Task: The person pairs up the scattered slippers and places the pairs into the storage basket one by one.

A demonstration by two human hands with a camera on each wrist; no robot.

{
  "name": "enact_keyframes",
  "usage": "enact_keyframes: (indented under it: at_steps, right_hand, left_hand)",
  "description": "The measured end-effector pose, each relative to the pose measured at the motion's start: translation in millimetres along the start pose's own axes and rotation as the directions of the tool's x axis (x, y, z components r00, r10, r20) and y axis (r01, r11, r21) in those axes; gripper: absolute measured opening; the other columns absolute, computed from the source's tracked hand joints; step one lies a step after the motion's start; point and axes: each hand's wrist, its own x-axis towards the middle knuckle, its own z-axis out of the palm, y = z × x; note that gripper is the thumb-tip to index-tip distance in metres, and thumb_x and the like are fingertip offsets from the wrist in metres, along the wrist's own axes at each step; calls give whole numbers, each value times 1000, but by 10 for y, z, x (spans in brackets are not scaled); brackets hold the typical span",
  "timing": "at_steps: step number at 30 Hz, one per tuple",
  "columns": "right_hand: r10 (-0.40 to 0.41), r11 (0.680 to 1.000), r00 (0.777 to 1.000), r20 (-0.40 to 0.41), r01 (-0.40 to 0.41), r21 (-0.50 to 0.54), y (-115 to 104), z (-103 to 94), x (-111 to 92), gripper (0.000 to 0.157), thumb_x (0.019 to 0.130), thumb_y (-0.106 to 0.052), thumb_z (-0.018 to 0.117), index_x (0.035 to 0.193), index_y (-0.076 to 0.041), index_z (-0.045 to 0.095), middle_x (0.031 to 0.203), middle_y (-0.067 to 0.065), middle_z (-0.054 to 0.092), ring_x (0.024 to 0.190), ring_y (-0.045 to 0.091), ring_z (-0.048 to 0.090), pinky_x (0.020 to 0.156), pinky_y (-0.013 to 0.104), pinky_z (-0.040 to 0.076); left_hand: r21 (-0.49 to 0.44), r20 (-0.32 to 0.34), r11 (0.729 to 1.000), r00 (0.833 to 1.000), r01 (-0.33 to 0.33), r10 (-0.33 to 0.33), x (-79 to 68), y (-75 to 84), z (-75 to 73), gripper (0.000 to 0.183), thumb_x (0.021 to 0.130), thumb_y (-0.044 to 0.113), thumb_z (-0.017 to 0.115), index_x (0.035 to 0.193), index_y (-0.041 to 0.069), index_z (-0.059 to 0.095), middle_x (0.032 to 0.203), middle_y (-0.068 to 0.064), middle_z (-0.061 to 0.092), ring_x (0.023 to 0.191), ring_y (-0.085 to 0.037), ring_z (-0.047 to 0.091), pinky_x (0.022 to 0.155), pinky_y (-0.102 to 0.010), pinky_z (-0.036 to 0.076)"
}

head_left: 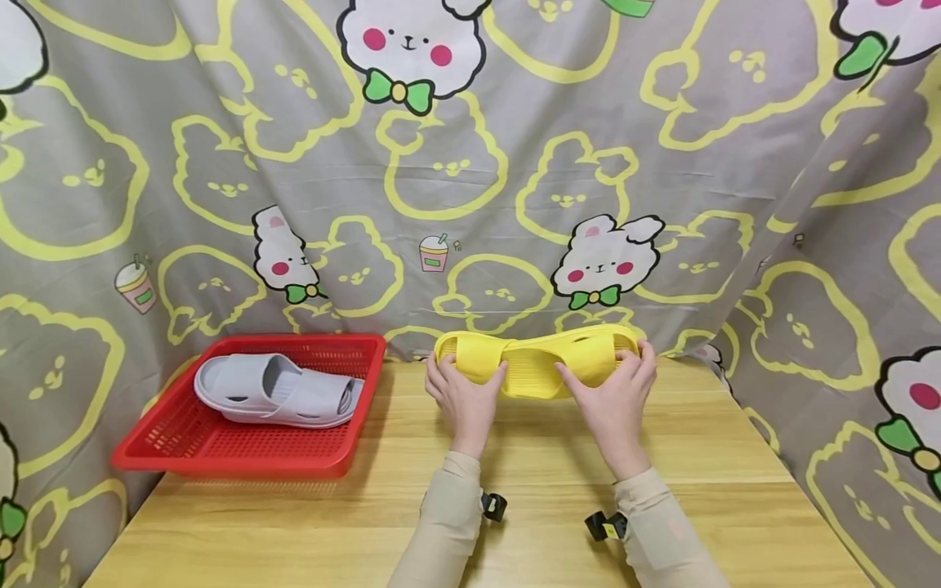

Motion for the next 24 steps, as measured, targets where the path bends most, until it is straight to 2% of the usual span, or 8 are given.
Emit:
enact_keyframes:
  at_steps: [9,14,20,24]
  right_hand:
    - [24,1000,1000,13,-24,-2,10,28,-12,81,66,-49,86,104,2,36,145,24,24,138,40,22,115,55,22]
    - [50,999,998,30,-50,2,6,45,-35,81,65,-49,86,104,2,36,145,26,24,138,43,22,115,57,21]
    - [84,996,993,86,-83,-11,10,49,-44,83,66,-50,86,106,3,36,148,26,21,141,43,19,115,59,23]
    - [62,998,987,146,-60,-17,32,64,-45,85,68,-50,85,112,4,37,150,25,17,144,41,16,114,59,27]
  left_hand:
    - [1,11,1000,1000,13,-13,-30,15,8,83,62,51,86,119,5,46,153,-20,29,140,-37,23,112,-49,32]
    - [8,-1,1000,1000,-10,10,-56,20,28,83,62,51,86,118,6,46,152,-21,29,140,-38,23,111,-49,32]
    - [40,-2,999,1000,-31,31,-56,-8,39,84,61,52,87,117,5,46,151,-22,30,138,-39,26,109,-50,34]
    - [61,13,998,1000,-15,14,-17,-37,17,85,59,52,87,115,4,46,150,-22,30,136,-39,27,105,-49,38]
